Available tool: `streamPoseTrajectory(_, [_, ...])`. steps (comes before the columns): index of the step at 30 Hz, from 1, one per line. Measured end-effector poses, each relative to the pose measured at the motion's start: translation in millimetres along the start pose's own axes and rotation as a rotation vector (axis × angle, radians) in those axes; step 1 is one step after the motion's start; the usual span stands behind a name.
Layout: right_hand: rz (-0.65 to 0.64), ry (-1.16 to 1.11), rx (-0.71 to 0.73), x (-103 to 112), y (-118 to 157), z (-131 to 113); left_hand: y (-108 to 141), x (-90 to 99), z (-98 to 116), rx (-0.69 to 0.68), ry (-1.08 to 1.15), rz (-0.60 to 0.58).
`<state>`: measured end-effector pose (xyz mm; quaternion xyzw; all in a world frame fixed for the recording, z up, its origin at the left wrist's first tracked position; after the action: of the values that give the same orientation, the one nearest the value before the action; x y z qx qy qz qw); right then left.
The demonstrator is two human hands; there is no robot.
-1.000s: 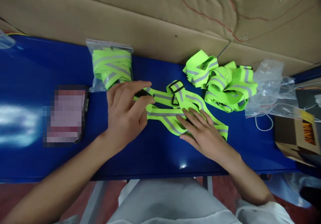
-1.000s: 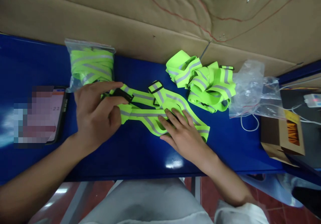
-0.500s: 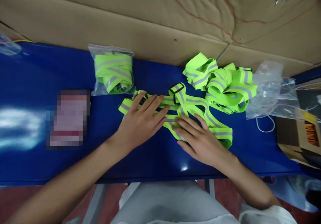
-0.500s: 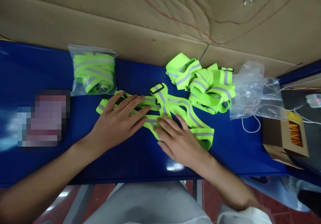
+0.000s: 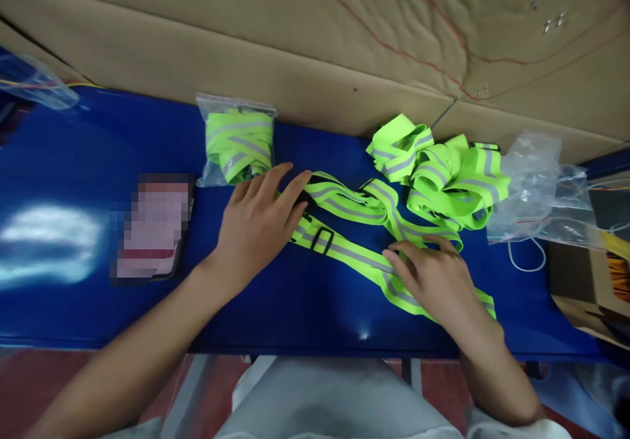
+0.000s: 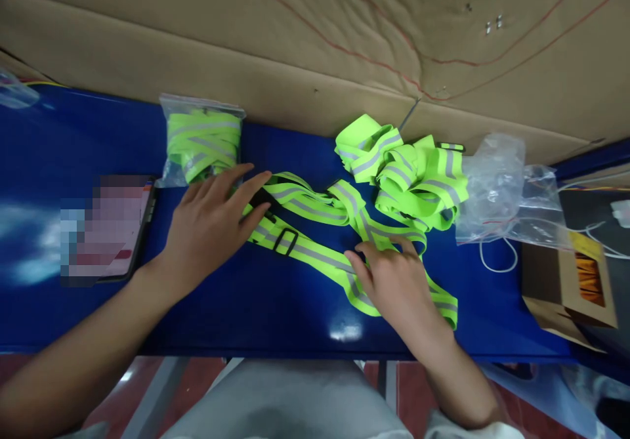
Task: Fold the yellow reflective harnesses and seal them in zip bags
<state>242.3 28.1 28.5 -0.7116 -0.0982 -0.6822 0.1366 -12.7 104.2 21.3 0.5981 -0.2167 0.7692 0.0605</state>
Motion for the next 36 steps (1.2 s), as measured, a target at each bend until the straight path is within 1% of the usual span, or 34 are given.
streamPoseTrajectory(4, [0.048,0.144,-0.064,1,2,5,1,-8.7,-1,0.046,0.057,-0.023])
streamPoseTrajectory(6, [0.070,0.181,-0.070,1,1,6,1,-10.6,-2,0.045,0.058,-0.027])
streamPoseTrajectory(9, [0.141,0.137,-0.004,4,-2,1,1,-10.0,0,0.021,0.046,-0.032])
streamPoseTrajectory(11, [0.181,0.044,0.098,8,-3,-8,2,-8.4,6,-0.018,0.118,-0.043])
streamPoseTrajectory(13, [0.185,-0.064,0.249,12,-4,-23,3,-6.1,12,-0.041,0.292,-0.060])
streamPoseTrajectory(15, [0.196,-0.117,0.380,15,-2,-37,6,-4.1,18,-0.015,0.550,-0.092])
streamPoseTrajectory(17, [0.218,-0.109,0.438,17,0,-47,10,-6.2,25,0.024,0.850,-0.201])
streamPoseTrajectory(19, [0.205,-0.090,0.458,15,1,-52,15,-10.0,37,0.022,1.109,-0.363])
streamPoseTrajectory(20, [0.188,-0.097,0.469,13,2,-53,17,-11.2,43,0.012,1.190,-0.423])
streamPoseTrajectory(21, [0.169,-0.115,0.474,11,2,-53,19,-12.1,46,0.001,1.227,-0.453])
streamPoseTrajectory(22, [0.159,-0.134,0.472,10,1,-52,20,-12.5,48,-0.011,1.220,-0.446])
streamPoseTrajectory(24, [0.166,-0.170,0.449,8,1,-49,20,-11.8,50,-0.073,1.089,-0.360])
streamPoseTrajectory(28, [0.181,-0.178,0.355,4,-2,-39,23,-4.2,58,-0.335,0.602,-0.121])
streamPoseTrajectory(30, [0.184,-0.161,0.325,2,-3,-35,25,-1.2,60,-0.396,0.432,-0.053])
streamPoseTrajectory(32, [0.196,-0.147,0.331,1,-4,-35,25,-0.2,60,-0.391,0.371,-0.058])
streamPoseTrajectory(35, [0.214,-0.129,0.371,3,-3,-38,24,-1.7,58,-0.332,0.439,-0.140])
streamPoseTrajectory(36, [0.221,-0.118,0.391,4,-3,-40,23,-1.7,57,-0.312,0.466,-0.148])
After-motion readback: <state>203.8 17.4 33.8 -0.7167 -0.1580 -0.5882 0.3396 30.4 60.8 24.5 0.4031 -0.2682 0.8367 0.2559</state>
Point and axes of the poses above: each hand's wrist, its own y-axis away from the middle knuckle, its own x-axis out of the back of the hand, z = x × y, the point moved 6 cm from there along -y, towards the middle knuckle, and after that the axes turned 1 degree about y, right-handed, at the moved point
